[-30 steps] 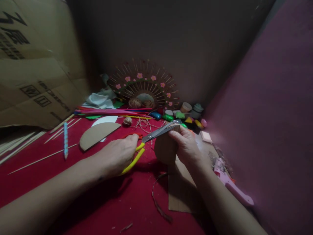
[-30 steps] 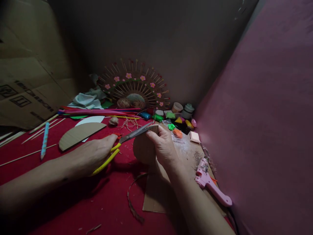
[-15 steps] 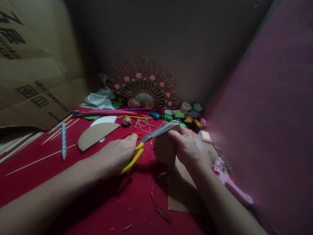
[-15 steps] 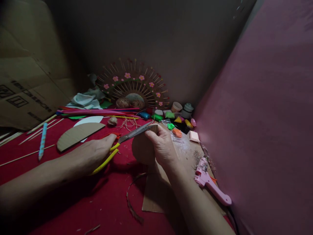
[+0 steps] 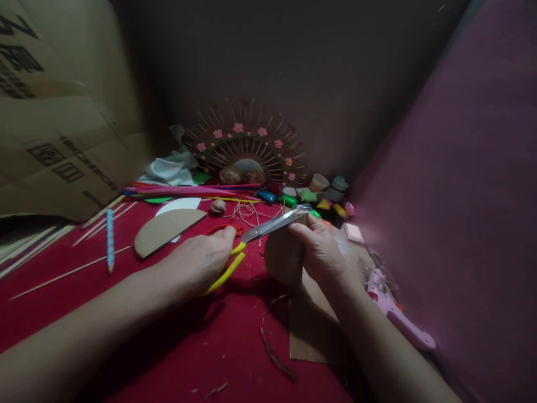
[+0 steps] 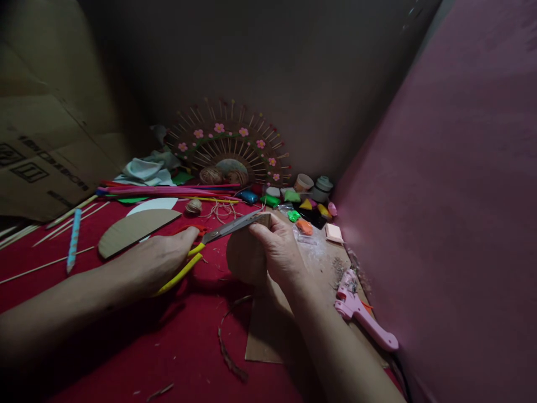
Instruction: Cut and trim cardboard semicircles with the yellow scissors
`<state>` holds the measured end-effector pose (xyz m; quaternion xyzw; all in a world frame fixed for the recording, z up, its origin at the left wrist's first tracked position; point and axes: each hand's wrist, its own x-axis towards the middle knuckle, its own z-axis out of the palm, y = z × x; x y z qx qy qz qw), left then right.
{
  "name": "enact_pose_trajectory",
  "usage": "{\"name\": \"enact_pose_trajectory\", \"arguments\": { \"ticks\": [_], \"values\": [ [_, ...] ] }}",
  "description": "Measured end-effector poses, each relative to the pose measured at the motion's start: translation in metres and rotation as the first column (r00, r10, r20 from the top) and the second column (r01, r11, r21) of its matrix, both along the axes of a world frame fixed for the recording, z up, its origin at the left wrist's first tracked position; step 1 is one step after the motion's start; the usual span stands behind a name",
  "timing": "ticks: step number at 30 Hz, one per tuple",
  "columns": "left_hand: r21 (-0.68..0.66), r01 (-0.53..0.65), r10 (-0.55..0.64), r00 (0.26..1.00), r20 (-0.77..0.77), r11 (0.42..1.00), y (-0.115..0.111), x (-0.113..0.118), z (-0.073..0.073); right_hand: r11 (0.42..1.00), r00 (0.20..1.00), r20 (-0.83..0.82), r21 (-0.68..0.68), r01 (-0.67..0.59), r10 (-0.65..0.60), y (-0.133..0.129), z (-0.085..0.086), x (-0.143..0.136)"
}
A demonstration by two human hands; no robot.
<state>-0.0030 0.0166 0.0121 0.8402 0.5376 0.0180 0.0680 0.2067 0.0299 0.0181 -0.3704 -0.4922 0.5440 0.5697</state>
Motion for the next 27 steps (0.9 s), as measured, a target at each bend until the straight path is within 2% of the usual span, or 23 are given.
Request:
{"name": "enact_pose_trajectory", "arguments": {
  "ticks": [6, 15, 18, 21, 23, 24, 25, 27],
  "values": [
    [0.001, 0.006, -0.006, 1.0, -0.027, 1.0, -0.001, 0.0017, 0.0039, 1.0, 1.0, -0.019, 0.005, -0.012, 0.012, 0.0, -0.0019, 0.0006],
    [0.031, 0.03, -0.028, 0.999, -0.045, 0.999, 0.0005, -0.0025, -0.0002, 1.0, 1.0, -0.028, -0.006, -0.007, 0.007, 0.0004, -0.0019, 0.0009],
    [0.003, 0.032, -0.032, 0.999, -0.007, 0.999, 0.0011, -0.001, 0.0029, 1.0, 1.0, -0.029, -0.009, 0.004, -0.004, 0.0019, -0.0032, 0.0018],
    [0.018, -0.031, 0.029, 0.991, 0.127, 0.999, 0.0025, 0.0006, 0.0057, 1.0, 0.999, -0.03, -0.006, 0.01, -0.01, 0.0029, -0.0039, 0.0015],
    [-0.004, -0.108, 0.104, 0.947, 0.304, 0.994, 0.0042, 0.0005, 0.005, 1.0, 0.999, -0.034, -0.001, 0.012, -0.012, 0.0025, -0.0036, 0.0009],
    [-0.063, -0.125, 0.14, 0.898, 0.417, 0.99, 0.0052, 0.0002, 0.0037, 1.0, 0.999, -0.039, -0.002, 0.01, -0.01, 0.0021, -0.0034, 0.0007],
    [-0.148, -0.116, 0.178, 0.829, 0.53, 0.982, 0.0062, -0.0001, 0.002, 1.0, 0.999, -0.045, -0.005, 0.003, -0.004, 0.0016, -0.0032, 0.0005],
    [-0.318, 0.009, 0.234, 0.658, 0.715, 0.948, 0.0072, 0.0, -0.002, 1.0, 0.998, -0.061, -0.009, -0.013, 0.012, 0.0007, -0.0028, 0.0001]
  ]
}}
